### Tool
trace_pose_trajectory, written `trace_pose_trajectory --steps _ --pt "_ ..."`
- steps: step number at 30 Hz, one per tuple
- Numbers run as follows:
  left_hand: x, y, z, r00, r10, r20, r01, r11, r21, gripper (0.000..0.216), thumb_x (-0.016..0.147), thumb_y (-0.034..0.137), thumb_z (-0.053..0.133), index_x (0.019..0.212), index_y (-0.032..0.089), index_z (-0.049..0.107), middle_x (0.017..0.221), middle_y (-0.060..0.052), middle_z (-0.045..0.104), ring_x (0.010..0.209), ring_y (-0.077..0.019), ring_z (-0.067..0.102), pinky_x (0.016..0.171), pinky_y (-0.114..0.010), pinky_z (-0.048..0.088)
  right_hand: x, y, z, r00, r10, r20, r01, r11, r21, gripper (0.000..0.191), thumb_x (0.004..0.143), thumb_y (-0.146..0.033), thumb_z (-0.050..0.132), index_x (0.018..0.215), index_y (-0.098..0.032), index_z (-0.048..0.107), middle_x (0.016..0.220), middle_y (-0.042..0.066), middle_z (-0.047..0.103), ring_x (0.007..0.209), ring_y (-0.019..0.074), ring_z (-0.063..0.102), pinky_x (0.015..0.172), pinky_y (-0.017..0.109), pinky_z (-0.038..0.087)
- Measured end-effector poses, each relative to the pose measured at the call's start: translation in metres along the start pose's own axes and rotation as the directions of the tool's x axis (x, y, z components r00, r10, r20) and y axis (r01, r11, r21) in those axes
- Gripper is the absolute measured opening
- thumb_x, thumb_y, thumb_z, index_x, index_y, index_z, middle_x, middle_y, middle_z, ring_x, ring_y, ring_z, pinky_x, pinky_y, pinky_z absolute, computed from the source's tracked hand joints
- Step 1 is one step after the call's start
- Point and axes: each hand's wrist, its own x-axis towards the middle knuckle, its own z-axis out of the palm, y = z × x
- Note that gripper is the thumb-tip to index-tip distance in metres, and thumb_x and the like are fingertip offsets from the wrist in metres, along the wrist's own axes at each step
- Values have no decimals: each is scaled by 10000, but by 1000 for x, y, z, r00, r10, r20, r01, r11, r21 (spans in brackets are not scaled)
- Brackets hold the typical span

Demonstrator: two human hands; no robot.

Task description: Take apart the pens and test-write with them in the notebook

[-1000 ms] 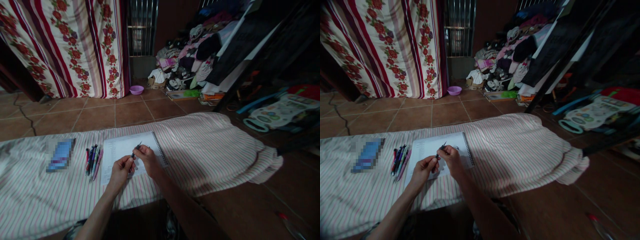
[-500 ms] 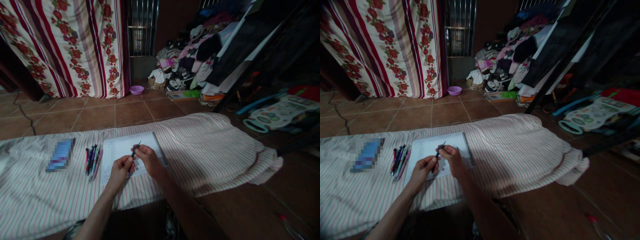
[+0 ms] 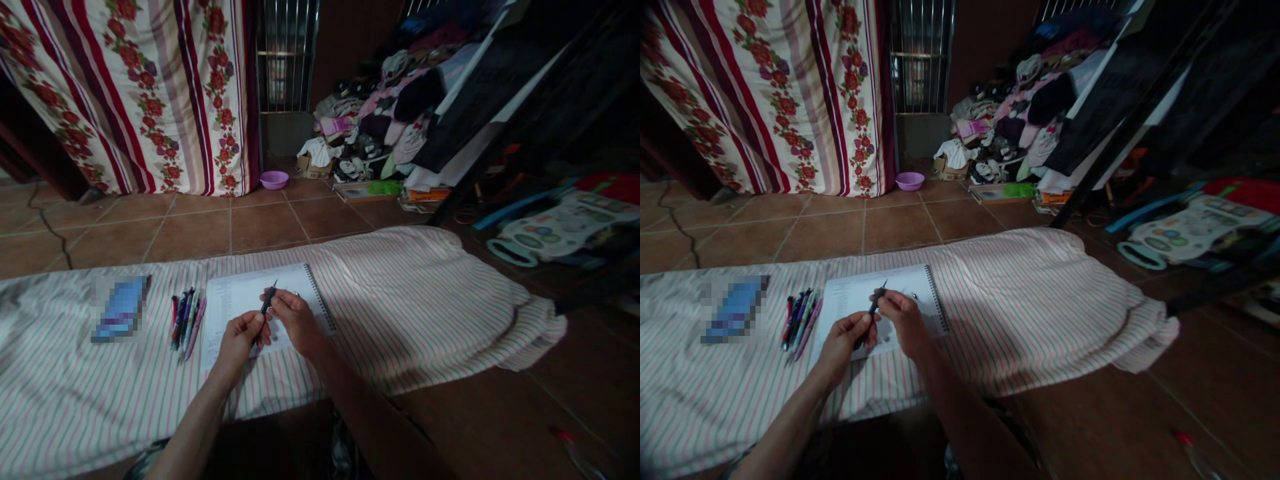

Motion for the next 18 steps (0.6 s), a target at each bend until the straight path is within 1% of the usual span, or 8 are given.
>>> trace_pose_trajectory --steps 2,5,7,9,11,13,15,18 --pt "1 0 -1 1000 -14 14 15 1000 -20 301 704 424 619 697 123 622 480 -1 555 435 -82 434 480 -221 325 -1 0 -1 1000 12 14 -12 1000 -1 268 729 -345 615 940 -184 657 888 37 664 782 145 565 741 288 405" --pt "1 -1 -2 999 -23 36 23 1000 -14 313 707 427 622 722 114 636 480 -2 555 433 -78 435 481 -218 328 0 2 -3 999 41 -12 -41 999 8 282 722 -339 622 957 -187 660 925 46 672 793 146 571 763 296 402" --pt "0 -1 -2 1000 -10 28 10 1000 5 327 702 434 627 739 109 644 486 -1 554 437 -79 435 480 -219 331 1 5 -2 998 51 -40 -50 999 16 255 709 -328 635 915 -180 663 886 38 670 752 136 565 732 285 403" --pt "0 -1 -2 1000 8 15 -9 999 32 342 695 442 631 752 106 652 485 1 549 443 -82 434 478 -222 336 2 6 0 997 40 -71 -38 999 25 200 687 -308 654 835 -173 654 800 14 654 680 119 543 675 268 399" --pt "0 -1 -1 1000 22 0 -22 998 52 349 691 447 633 757 105 658 486 2 547 450 -85 437 478 -223 340 3 4 2 996 11 -91 -9 1000 26 144 669 -286 665 736 -170 615 681 -24 603 600 97 502 614 249 381" --pt "0 -2 -1 999 28 -14 -27 998 59 346 687 446 635 754 107 658 493 4 548 455 -85 443 481 -223 344 2 2 5 996 -9 -92 11 1000 24 149 661 -274 666 664 -172 557 595 -54 535 547 82 462 569 236 360" --pt "0 -3 0 999 26 -20 -25 998 56 342 680 445 640 745 110 657 502 2 553 459 -85 448 482 -222 344 1 1 7 996 -14 -89 16 1000 20 179 659 -272 664 634 -174 515 565 -66 496 519 75 438 536 230 343" --pt "0 -3 0 1000 16 -12 -15 999 48 335 674 440 644 740 112 654 496 1 555 459 -88 449 485 -225 342 0 0 7 997 -8 -82 9 1000 14 176 660 -278 663 649 -177 520 566 -64 497 511 78 443 522 230 341"
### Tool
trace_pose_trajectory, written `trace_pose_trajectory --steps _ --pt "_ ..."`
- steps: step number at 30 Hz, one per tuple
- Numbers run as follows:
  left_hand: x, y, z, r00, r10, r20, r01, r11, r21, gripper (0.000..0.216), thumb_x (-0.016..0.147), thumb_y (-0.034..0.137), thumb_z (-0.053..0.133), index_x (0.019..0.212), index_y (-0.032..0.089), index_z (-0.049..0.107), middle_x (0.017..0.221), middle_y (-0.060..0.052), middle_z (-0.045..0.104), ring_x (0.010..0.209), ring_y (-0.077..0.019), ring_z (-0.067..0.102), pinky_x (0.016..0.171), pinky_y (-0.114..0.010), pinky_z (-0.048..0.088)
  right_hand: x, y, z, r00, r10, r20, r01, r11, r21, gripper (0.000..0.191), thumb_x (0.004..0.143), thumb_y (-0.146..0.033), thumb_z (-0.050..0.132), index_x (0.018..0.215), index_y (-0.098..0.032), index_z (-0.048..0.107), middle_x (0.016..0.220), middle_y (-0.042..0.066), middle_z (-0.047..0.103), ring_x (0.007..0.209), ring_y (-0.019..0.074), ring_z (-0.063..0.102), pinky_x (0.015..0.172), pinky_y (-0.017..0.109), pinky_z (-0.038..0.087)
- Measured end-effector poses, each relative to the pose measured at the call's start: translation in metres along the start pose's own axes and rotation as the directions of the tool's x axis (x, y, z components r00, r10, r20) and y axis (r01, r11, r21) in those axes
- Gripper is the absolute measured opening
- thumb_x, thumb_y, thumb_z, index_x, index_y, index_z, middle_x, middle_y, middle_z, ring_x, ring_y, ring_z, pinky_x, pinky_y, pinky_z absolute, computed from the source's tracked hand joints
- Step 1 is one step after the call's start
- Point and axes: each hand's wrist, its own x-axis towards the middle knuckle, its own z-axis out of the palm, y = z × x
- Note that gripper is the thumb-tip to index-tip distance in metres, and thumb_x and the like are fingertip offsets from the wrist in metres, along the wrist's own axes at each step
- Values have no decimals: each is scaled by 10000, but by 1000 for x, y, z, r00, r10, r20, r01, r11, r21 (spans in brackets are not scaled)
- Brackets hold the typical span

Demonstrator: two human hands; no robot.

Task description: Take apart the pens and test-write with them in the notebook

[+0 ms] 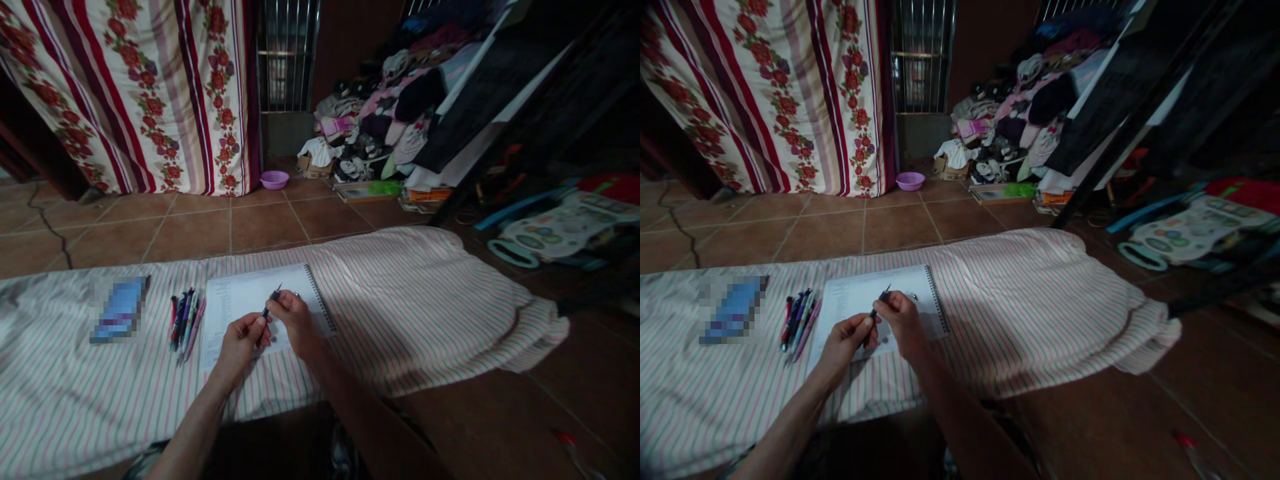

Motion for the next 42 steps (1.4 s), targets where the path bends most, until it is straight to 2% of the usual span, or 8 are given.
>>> trace_pose_trajectory --steps 3,8,13,18,26,33,37,42 --pt "0 1 -1 1000 -12 -7 12 1000 -15 326 683 429 635 746 109 646 494 -2 554 461 -93 449 490 -232 339 -1 -1 -3 1000 -2 26 2 1000 -16 142 683 -296 644 744 -177 594 637 -38 571 577 100 501 576 243 378" --pt "1 3 -3 999 -28 20 28 1000 -7 329 695 438 618 732 111 625 481 1 549 446 -86 439 489 -227 328 -2 -7 -7 1000 5 30 -3 997 -71 244 695 -317 628 895 -183 666 838 12 667 758 140 573 713 268 410" --pt "1 0 -3 1000 -15 3 15 1000 23 351 664 454 637 746 113 634 487 7 548 458 -89 445 493 -230 339 -1 -6 -5 999 40 -31 -40 999 -27 184 642 -299 665 769 -166 647 713 0 644 665 126 557 658 257 406" --pt "1 -1 -2 1000 19 1 -19 998 57 358 675 466 622 749 117 646 503 -1 558 483 -99 459 504 -236 352 0 -2 -3 1000 3 -8 -3 999 -39 182 644 -311 678 706 -169 582 589 -40 566 560 99 500 568 235 370" --pt "1 -1 -2 1000 -11 8 11 999 39 347 673 459 624 751 121 626 490 10 550 475 -95 444 505 -236 347 -1 -5 -7 1000 20 -10 -20 998 -58 246 677 -345 642 851 -175 673 823 26 670 745 146 582 713 278 419" --pt "0 -2 0 1000 -3 -9 3 1000 24 335 671 442 636 742 114 641 494 3 554 473 -93 453 495 -234 352 2 -3 -5 999 -9 -37 5 995 -104 200 655 -341 654 765 -175 636 721 10 656 691 150 595 657 270 439" --pt "3 -2 -2 998 -28 -58 26 999 -35 365 636 453 663 753 107 647 519 -7 577 472 -100 486 491 -236 372 13 -6 -22 997 -46 -53 34 977 -209 411 655 -337 654 1035 -192 599 850 39 698 769 166 625 718 299 456" --pt "7 -7 -9 988 -61 -140 56 998 -42 394 591 452 687 776 106 642 523 2 580 465 -99 500 486 -230 375 30 -9 -64 939 -206 -275 87 918 -388 302 672 -339 612 926 -177 639 855 71 695 790 184 637 719 304 473"
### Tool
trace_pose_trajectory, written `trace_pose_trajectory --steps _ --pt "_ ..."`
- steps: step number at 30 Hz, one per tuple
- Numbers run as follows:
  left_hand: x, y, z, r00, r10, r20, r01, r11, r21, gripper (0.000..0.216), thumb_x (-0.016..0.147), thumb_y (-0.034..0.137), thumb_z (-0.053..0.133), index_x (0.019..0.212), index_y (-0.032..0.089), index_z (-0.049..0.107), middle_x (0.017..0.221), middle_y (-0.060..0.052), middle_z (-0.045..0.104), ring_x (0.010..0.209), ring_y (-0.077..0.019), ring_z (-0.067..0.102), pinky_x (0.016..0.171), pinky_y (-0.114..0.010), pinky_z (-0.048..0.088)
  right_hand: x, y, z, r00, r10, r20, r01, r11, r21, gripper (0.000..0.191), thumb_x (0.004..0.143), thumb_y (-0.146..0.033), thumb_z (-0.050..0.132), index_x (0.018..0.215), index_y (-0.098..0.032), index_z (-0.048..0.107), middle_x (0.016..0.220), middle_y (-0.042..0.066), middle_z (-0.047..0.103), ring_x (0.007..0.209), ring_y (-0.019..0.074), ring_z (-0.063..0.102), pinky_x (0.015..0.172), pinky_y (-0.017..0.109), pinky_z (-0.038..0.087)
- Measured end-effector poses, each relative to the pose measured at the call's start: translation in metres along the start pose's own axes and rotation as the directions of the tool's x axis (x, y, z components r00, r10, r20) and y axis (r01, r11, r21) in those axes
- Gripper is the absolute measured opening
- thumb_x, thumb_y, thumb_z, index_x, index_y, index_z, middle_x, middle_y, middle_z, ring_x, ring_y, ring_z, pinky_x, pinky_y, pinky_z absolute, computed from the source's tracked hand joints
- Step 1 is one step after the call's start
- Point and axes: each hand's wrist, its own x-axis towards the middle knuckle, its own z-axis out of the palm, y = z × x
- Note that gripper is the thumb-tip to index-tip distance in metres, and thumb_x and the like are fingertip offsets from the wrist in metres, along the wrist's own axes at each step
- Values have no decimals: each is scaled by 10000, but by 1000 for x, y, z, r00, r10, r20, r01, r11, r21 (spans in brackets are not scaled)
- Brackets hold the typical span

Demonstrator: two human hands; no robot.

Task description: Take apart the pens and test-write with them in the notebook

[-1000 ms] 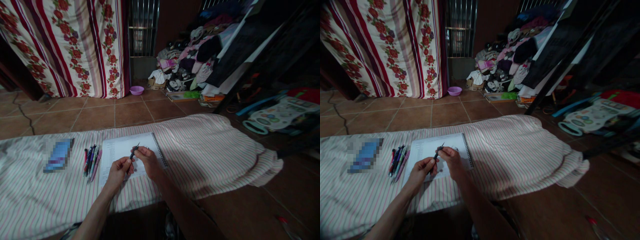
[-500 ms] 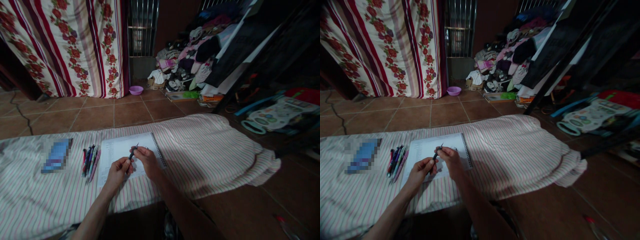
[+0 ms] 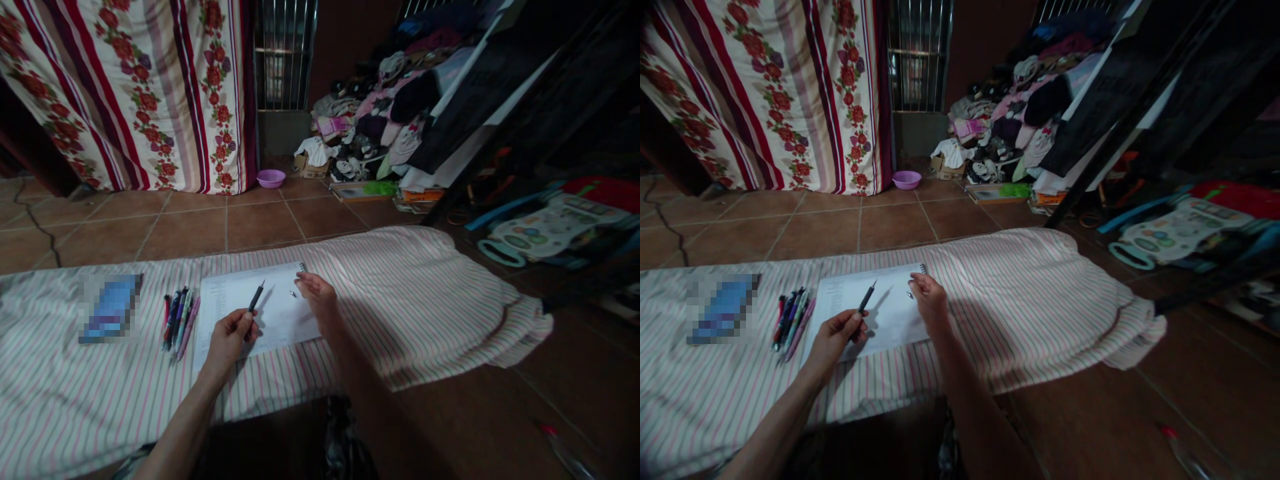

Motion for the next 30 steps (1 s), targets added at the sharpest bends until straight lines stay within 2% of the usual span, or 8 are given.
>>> trace_pose_trajectory --steps 4,8,12,15,19,30 --pt "1 -3 -1 1000 20 -15 -20 1000 6 386 600 441 676 792 108 634 511 16 568 456 -92 495 475 -221 365 5 7 -16 994 -107 -5 102 958 -268 244 717 -268 556 924 -177 647 853 64 689 767 175 638 738 303 478" --pt "1 -3 0 999 4 -40 -4 1000 -8 394 592 436 677 800 109 606 516 23 573 443 -87 497 472 -222 376 -1 6 -16 988 -138 62 149 821 -552 217 752 -206 523 923 -193 656 923 61 684 773 160 633 754 283 464" --pt "2 -2 1 998 5 -66 -7 1000 -18 430 585 433 674 862 117 578 524 29 580 449 -95 514 473 -230 391 -5 8 -8 987 -124 104 161 699 -697 197 762 -202 543 920 -198 661 928 59 669 742 149 623 739 265 445" --pt "2 0 0 997 16 -78 -17 1000 -16 465 578 432 675 911 127 560 519 32 584 451 -107 525 471 -239 400 -7 10 -3 987 -112 114 159 611 -776 187 761 -212 570 928 -206 656 916 57 662 748 158 613 720 268 425" --pt "2 -1 0 998 26 -59 -26 1000 0 429 584 440 669 862 128 570 528 16 595 459 -115 539 471 -242 404 -8 12 3 988 -117 102 149 529 -835 161 787 -238 570 927 -218 647 926 67 646 847 177 601 729 266 396" --pt "1 0 -1 998 27 -56 -27 1000 -4 392 587 418 669 839 134 575 553 8 605 488 -116 546 497 -241 403 -10 12 7 989 -107 99 140 516 -845 131 799 -214 554 901 -222 636 943 64 630 821 173 596 693 265 379"
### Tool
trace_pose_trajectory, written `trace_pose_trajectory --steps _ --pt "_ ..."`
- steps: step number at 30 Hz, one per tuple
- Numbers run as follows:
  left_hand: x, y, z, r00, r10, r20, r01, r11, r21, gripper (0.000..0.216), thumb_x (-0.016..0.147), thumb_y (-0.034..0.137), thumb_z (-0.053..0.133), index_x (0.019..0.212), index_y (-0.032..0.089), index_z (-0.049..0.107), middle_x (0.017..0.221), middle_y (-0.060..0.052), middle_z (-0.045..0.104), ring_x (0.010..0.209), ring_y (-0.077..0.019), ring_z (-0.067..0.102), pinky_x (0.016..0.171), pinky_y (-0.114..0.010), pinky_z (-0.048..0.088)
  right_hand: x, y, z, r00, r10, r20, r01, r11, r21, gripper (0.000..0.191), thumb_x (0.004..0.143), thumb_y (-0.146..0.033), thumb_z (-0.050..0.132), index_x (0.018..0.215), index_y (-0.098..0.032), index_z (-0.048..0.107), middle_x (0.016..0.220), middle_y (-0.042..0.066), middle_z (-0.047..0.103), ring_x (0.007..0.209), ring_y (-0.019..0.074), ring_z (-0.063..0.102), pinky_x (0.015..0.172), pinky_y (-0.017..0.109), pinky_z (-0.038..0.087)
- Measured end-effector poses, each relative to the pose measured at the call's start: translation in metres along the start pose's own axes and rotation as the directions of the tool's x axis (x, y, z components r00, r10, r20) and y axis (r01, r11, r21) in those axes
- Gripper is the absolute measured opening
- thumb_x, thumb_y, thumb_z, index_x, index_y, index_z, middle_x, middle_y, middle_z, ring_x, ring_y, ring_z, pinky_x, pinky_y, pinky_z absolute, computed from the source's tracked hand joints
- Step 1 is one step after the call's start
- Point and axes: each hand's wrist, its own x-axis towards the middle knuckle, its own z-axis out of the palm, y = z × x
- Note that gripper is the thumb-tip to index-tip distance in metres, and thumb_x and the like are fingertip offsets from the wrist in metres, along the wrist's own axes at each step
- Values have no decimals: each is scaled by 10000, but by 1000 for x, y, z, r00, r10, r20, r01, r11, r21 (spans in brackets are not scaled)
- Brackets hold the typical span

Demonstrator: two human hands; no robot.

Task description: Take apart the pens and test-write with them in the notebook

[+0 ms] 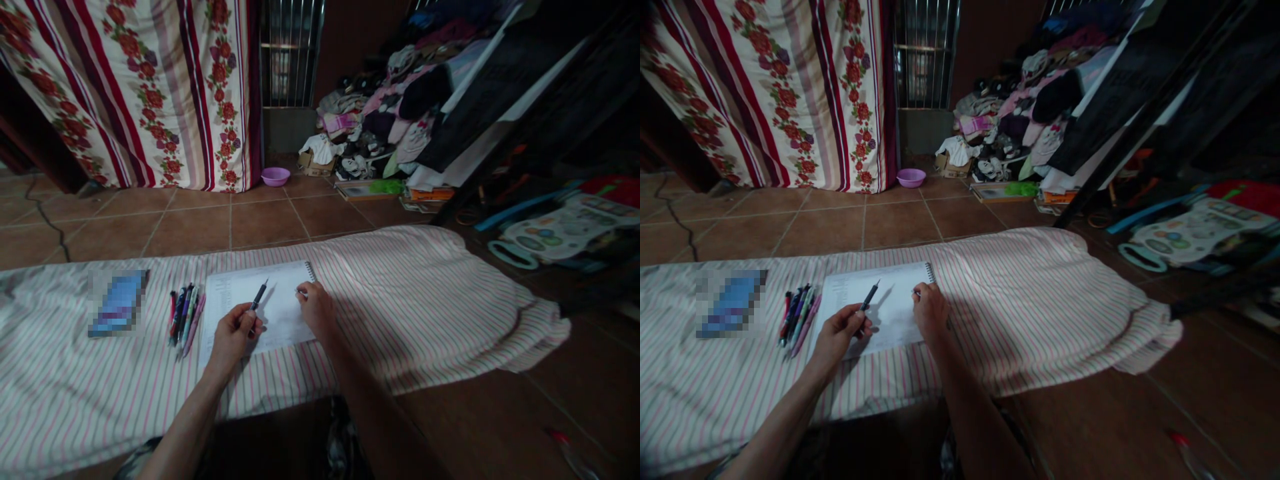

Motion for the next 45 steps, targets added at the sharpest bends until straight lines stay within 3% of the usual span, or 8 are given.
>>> trace_pose_trajectory --steps 5,9,17,23,29,34,40,45 --pt "0 2 -1 1000 14 -10 -14 999 40 364 585 420 656 807 139 590 593 -5 626 525 -124 556 538 -254 417 5 2 -1 1000 10 5 -11 973 230 139 784 -233 535 879 -217 634 874 37 674 792 163 621 720 272 423" --pt "1 2 -1 1000 15 -17 -14 997 70 349 571 410 649 784 138 601 603 -9 632 532 -122 555 570 -259 430 9 5 3 999 -8 33 -9 873 488 166 756 -255 524 869 -195 631 782 35 684 734 158 634 699 280 457" --pt "5 0 -3 1000 8 5 -9 997 76 325 538 389 672 757 155 619 633 -24 656 621 -153 590 645 -278 451 10 1 3 979 69 191 -201 472 858 233 624 -320 643 805 -176 667 654 15 643 622 140 599 598 276 476" --pt "9 -4 -6 998 56 17 -57 995 86 407 564 323 667 938 164 656 630 8 629 607 -128 566 627 -251 454 5 -9 -9 941 97 323 -337 256 906 269 582 -309 706 816 -177 688 688 5 629 625 107 559 638 266 448" --pt "7 -4 -7 997 79 4 -79 981 180 342 590 317 677 890 155 695 679 -12 654 606 -126 549 585 -237 434 2 -18 -20 918 75 389 -394 81 915 276 545 -268 737 797 -171 681 708 -14 601 609 68 515 613 218 416" --pt "6 -2 -8 991 133 -13 -127 967 220 347 628 345 661 908 144 699 617 4 633 548 -110 515 574 -236 418 1 -21 -25 911 77 406 -408 12 913 262 526 -235 748 760 -168 653 672 -28 590 589 58 504 576 197 402" --pt "8 -5 -9 986 166 -1 -158 939 305 366 646 389 638 911 145 700 646 -9 651 575 -123 538 598 -248 431 0 -22 -24 898 69 435 -437 23 899 239 536 -231 754 744 -170 653 662 -28 599 603 59 543 538 165 398" --pt "7 -6 -8 985 168 25 -166 919 357 410 665 448 608 910 131 695 641 -18 658 563 -129 549 583 -256 443 0 -23 -21 881 38 472 -469 -72 880 233 536 -205 760 735 -166 646 707 -15 625 707 86 606 595 164 436"
